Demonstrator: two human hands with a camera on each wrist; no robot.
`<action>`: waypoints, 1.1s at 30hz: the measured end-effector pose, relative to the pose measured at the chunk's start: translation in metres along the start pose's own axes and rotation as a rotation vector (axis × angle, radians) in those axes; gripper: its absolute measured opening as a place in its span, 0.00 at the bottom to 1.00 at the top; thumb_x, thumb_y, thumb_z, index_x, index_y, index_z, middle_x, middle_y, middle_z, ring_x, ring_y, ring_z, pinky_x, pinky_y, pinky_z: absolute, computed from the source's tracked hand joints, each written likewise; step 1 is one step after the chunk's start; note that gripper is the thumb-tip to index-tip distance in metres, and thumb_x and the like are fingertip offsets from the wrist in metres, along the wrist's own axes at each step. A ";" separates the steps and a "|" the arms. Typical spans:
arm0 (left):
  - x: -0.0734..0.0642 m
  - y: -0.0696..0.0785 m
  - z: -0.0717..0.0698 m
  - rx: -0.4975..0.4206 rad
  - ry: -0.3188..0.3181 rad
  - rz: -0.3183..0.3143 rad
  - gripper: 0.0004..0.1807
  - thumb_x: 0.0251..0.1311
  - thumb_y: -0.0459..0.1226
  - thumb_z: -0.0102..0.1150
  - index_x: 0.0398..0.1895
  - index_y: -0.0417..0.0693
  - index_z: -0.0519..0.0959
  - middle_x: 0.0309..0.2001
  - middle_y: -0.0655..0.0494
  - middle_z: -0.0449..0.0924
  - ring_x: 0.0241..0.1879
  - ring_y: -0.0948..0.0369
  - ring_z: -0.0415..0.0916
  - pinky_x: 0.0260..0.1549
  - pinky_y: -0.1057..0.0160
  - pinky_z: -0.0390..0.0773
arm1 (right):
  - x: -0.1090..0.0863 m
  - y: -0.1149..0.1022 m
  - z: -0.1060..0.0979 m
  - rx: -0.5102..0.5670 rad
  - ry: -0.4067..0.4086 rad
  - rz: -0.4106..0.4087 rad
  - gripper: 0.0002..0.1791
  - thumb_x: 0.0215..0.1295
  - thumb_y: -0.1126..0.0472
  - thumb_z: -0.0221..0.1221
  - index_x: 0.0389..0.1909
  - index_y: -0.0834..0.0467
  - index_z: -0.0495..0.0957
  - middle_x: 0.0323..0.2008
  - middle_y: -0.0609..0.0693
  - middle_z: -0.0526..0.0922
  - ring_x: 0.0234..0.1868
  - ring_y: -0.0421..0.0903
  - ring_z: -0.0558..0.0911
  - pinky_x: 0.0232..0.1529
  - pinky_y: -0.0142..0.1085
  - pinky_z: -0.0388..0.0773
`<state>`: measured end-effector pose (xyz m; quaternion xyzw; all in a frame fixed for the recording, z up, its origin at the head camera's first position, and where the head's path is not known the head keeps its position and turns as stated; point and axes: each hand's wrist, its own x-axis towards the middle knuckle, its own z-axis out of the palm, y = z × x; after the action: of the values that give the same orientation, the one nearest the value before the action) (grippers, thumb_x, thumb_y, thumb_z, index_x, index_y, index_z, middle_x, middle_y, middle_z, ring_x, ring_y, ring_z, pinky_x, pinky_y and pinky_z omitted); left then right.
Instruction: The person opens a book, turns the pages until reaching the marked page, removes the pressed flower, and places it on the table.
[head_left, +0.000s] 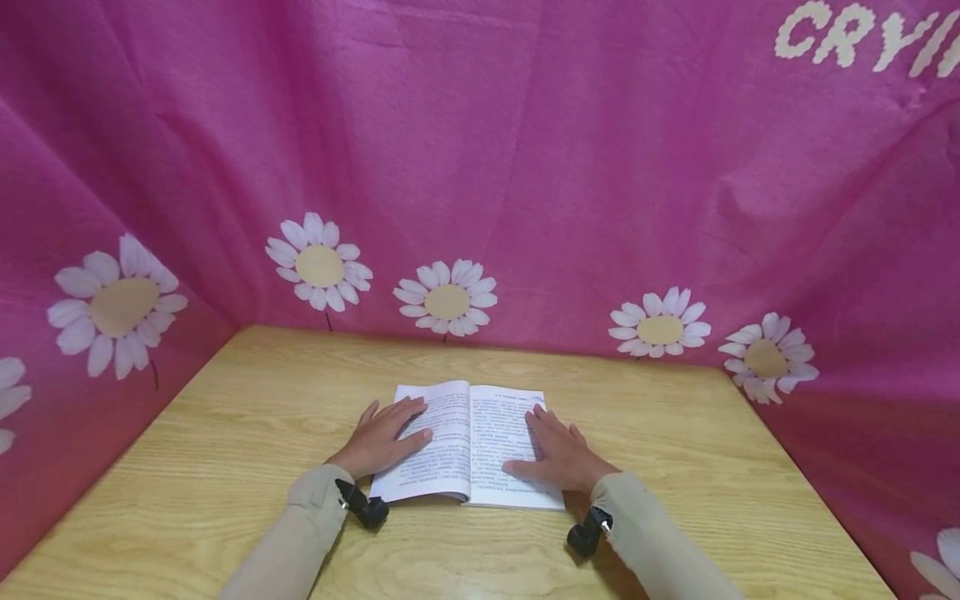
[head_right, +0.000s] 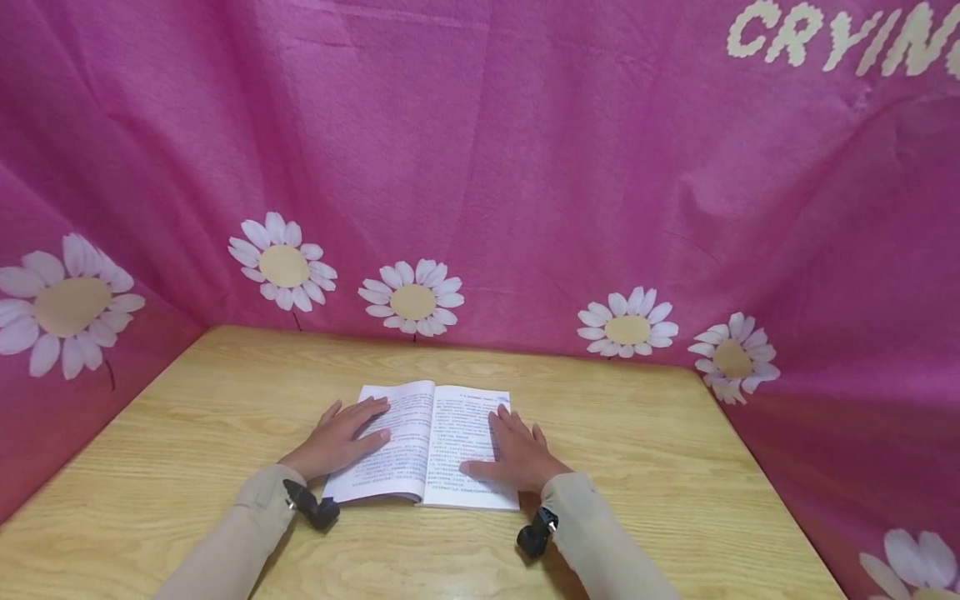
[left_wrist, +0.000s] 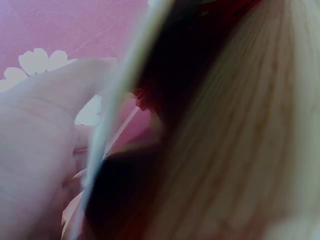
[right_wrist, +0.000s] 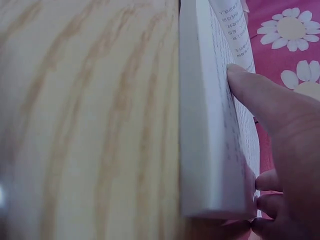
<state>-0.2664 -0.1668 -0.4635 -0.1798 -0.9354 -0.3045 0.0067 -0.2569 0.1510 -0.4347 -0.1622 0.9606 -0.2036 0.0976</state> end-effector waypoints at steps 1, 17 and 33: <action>0.000 0.000 0.000 0.001 -0.001 -0.002 0.35 0.64 0.60 0.50 0.70 0.53 0.66 0.72 0.55 0.61 0.73 0.54 0.51 0.70 0.43 0.32 | 0.000 0.000 0.000 0.000 0.001 0.003 0.59 0.51 0.25 0.58 0.75 0.58 0.52 0.76 0.55 0.48 0.76 0.54 0.44 0.71 0.60 0.38; 0.000 -0.001 -0.002 0.010 -0.009 -0.007 0.35 0.65 0.59 0.50 0.70 0.52 0.66 0.72 0.55 0.61 0.73 0.55 0.50 0.70 0.43 0.32 | 0.001 -0.004 0.004 -0.006 0.013 0.018 0.59 0.51 0.26 0.58 0.75 0.58 0.52 0.76 0.55 0.49 0.76 0.56 0.43 0.71 0.60 0.38; 0.001 0.001 -0.001 -0.006 -0.004 0.004 0.35 0.65 0.59 0.50 0.70 0.51 0.66 0.72 0.54 0.61 0.73 0.53 0.51 0.70 0.42 0.33 | 0.001 -0.002 -0.008 0.179 -0.011 0.035 0.51 0.59 0.28 0.52 0.76 0.53 0.50 0.75 0.52 0.51 0.76 0.56 0.42 0.70 0.61 0.31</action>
<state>-0.2671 -0.1667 -0.4618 -0.1822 -0.9341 -0.3070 0.0050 -0.2595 0.1513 -0.4270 -0.1371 0.9407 -0.2859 0.1206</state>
